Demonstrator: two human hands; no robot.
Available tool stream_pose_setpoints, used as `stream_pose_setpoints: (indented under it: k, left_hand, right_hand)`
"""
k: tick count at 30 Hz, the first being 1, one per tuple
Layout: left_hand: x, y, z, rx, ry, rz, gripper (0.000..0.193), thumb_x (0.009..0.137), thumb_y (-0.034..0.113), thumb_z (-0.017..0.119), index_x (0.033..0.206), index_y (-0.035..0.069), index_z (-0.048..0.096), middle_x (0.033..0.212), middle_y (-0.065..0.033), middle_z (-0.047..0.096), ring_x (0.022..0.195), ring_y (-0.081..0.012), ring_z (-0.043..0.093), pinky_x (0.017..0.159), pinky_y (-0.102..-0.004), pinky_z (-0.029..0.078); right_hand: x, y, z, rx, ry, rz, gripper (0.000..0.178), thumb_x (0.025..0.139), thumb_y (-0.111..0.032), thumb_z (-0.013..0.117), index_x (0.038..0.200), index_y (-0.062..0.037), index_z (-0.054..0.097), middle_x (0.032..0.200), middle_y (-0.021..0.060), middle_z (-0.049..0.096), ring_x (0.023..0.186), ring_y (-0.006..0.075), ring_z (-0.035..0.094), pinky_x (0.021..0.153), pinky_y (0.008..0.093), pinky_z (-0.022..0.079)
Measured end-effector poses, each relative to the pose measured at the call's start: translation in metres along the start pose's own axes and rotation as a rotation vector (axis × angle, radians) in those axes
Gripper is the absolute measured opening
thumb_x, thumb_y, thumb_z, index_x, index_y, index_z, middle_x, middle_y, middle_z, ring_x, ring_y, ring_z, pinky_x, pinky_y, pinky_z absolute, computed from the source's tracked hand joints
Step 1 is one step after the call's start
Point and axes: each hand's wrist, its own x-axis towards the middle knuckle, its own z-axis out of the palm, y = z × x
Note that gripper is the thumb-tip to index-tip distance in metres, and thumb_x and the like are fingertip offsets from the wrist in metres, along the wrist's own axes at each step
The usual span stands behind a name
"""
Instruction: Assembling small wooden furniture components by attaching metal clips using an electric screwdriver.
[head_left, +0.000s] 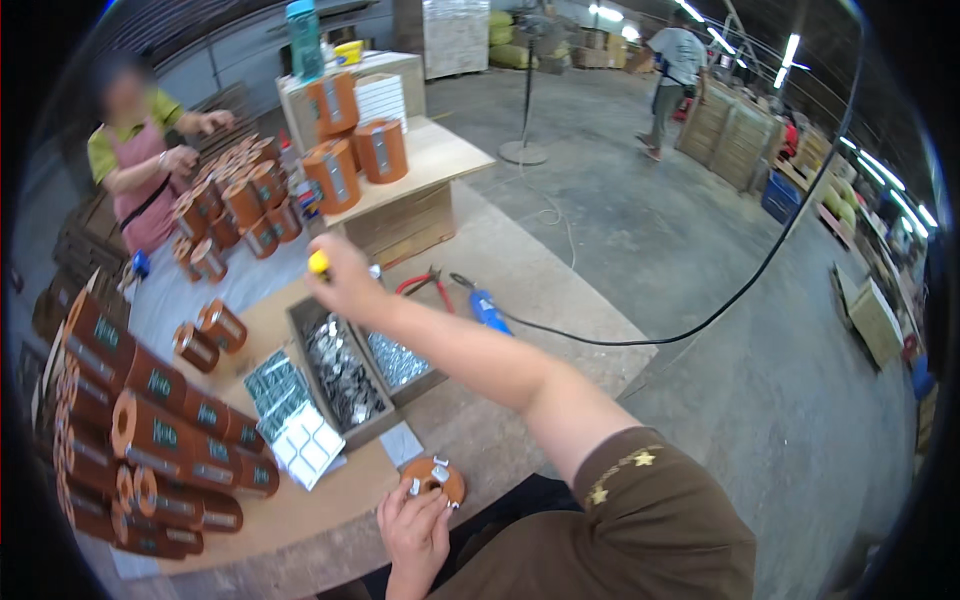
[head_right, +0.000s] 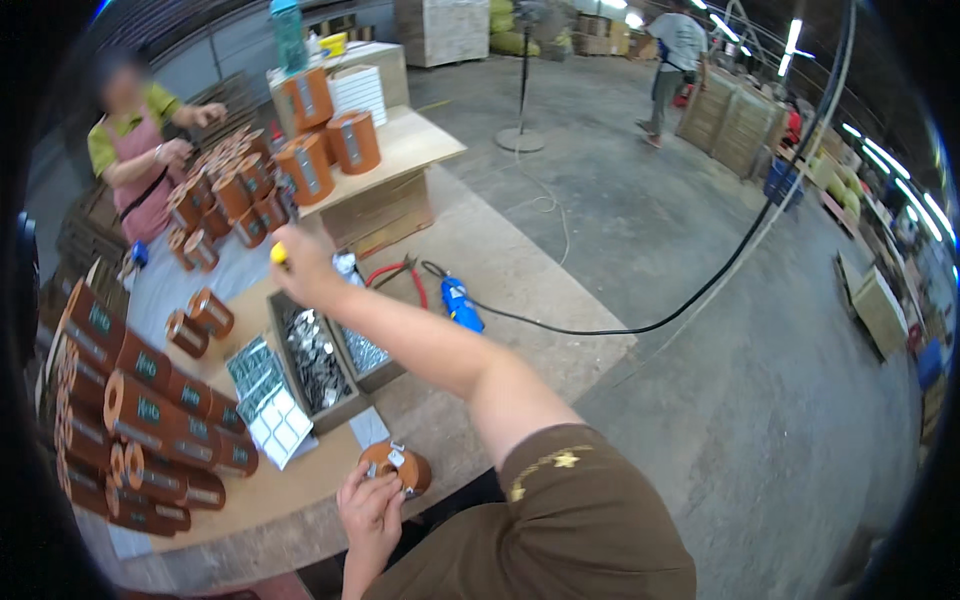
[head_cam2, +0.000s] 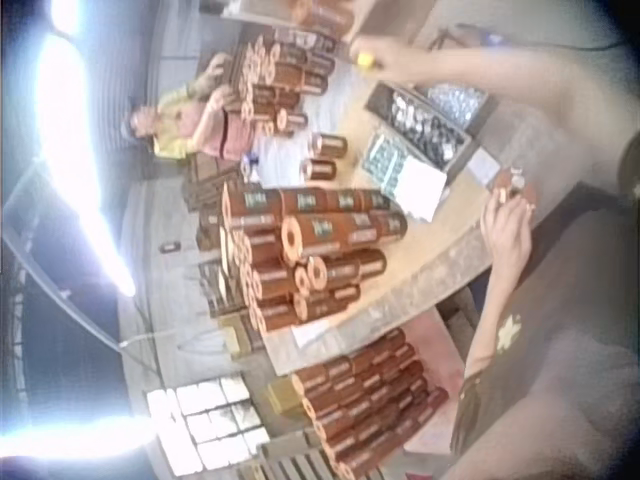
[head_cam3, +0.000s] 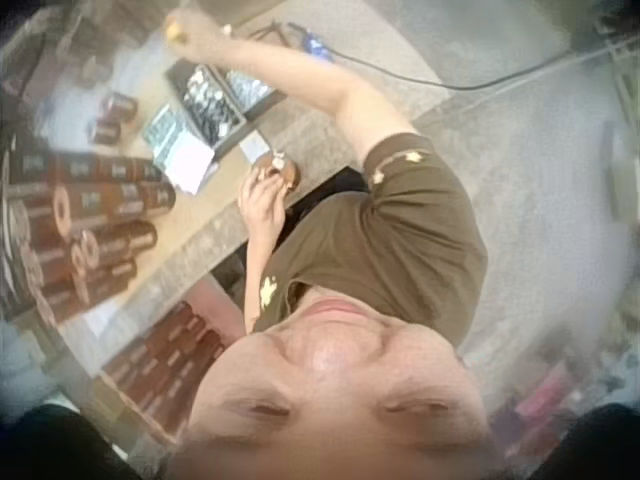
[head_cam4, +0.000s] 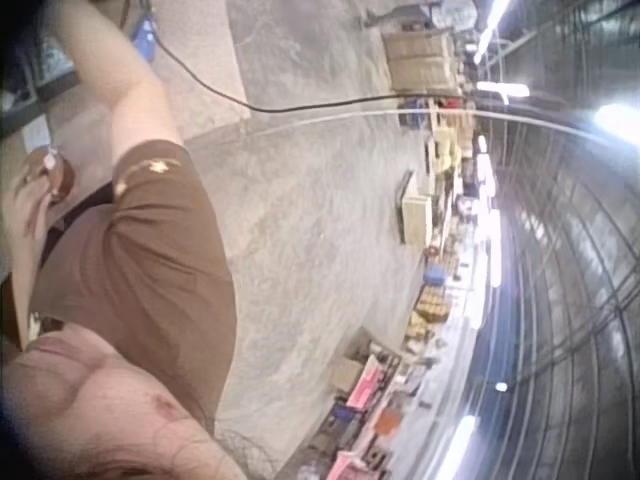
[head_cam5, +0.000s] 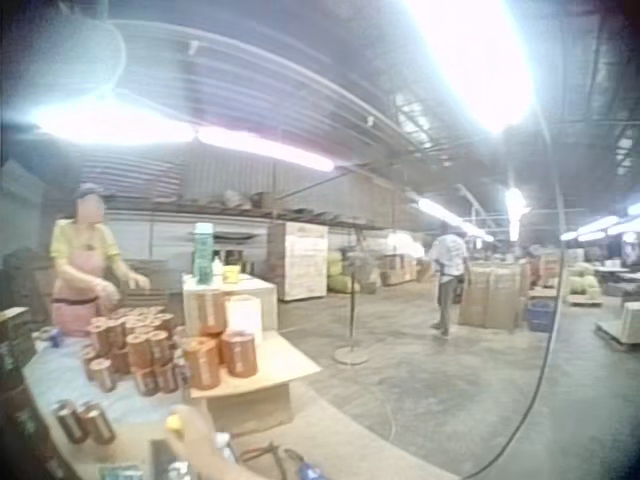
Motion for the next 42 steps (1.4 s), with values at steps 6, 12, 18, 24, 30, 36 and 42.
stream_pose_setpoints:
  k: [6,12,18,24,30,36,42]
  left_hand:
    - [0.006,0.011,0.006,0.064,-0.005,0.09,0.016,0.066,0.011,0.065,0.081,0.013,0.064,0.089,-0.0018,0.062,0.103,-0.0274,0.049,0.088,-0.0459,0.033]
    - [-0.014,-0.004,0.023,0.021,0.157,0.038,0.008,0.069,0.014,0.066,0.077,0.013,0.063,0.084,-0.0007,0.064,0.102,-0.0274,0.052,0.089,-0.045,0.032]
    - [-0.012,-0.01,0.028,0.045,0.185,0.088,0.012,0.065,0.012,0.067,0.075,0.014,0.063,0.081,-0.0005,0.064,0.102,-0.027,0.052,0.088,-0.044,0.032]
    - [-0.009,-0.012,0.022,0.089,0.113,0.139,0.022,0.06,0.016,0.071,0.079,0.011,0.062,0.094,-0.0052,0.061,0.104,-0.0299,0.05,0.089,-0.045,0.032]
    - [-0.001,0.007,0.013,0.022,0.171,0.12,0.019,0.066,0.012,0.069,0.084,0.01,0.064,0.088,-0.0034,0.063,0.1,-0.0279,0.054,0.088,-0.0413,0.035]
    - [0.001,0.011,-0.002,0.06,0.039,0.111,0.016,0.065,0.012,0.07,0.08,0.01,0.064,0.089,-0.0034,0.062,0.1,-0.0271,0.054,0.086,-0.0411,0.037]
    - [0.005,0.022,-0.005,-0.002,0.068,0.085,0.013,0.068,0.008,0.067,0.08,0.007,0.063,0.084,-0.0068,0.062,0.096,-0.03,0.055,0.083,-0.0415,0.038]
  right_hand:
    - [-0.014,0.058,0.046,-0.268,-0.289,0.033,0.033,0.064,-0.008,0.064,0.087,-0.0053,0.04,0.082,0.0152,0.047,0.084,0.0334,0.047,0.073,0.0402,0.04]
    - [-0.039,0.071,0.074,-0.465,-0.375,0.423,0.038,0.071,-0.012,0.062,0.101,-0.0061,0.04,0.093,0.0155,0.048,0.091,0.0344,0.047,0.074,0.0423,0.043]
    - [-0.058,0.106,0.068,-0.572,-0.577,0.774,0.034,0.082,-0.011,0.041,0.116,-0.0079,0.036,0.103,0.0178,0.048,0.099,0.0338,0.047,0.079,0.0391,0.045]
    - [-0.079,0.118,0.048,-0.451,-0.506,0.775,0.023,0.08,-0.006,0.039,0.101,0.0026,0.04,0.092,0.0248,0.053,0.081,0.0377,0.056,0.069,0.0432,0.047]
    - [-0.087,0.079,0.035,-0.534,-0.567,0.629,0.025,0.08,-0.005,0.038,0.103,0.0005,0.045,0.105,0.0239,0.045,0.098,0.0371,0.047,0.082,0.042,0.041]
    - [-0.106,-0.009,-0.044,-0.099,-0.323,0.174,0.013,0.073,-0.001,0.05,0.086,0.0006,0.048,0.093,0.0176,0.048,0.089,0.0349,0.048,0.076,0.0368,0.041]
    - [-0.156,-0.071,-0.152,-0.082,-0.307,0.24,0.011,0.073,-0.001,0.054,0.084,-0.0001,0.053,0.081,0.0127,0.052,0.074,0.0283,0.053,0.065,0.0332,0.043]
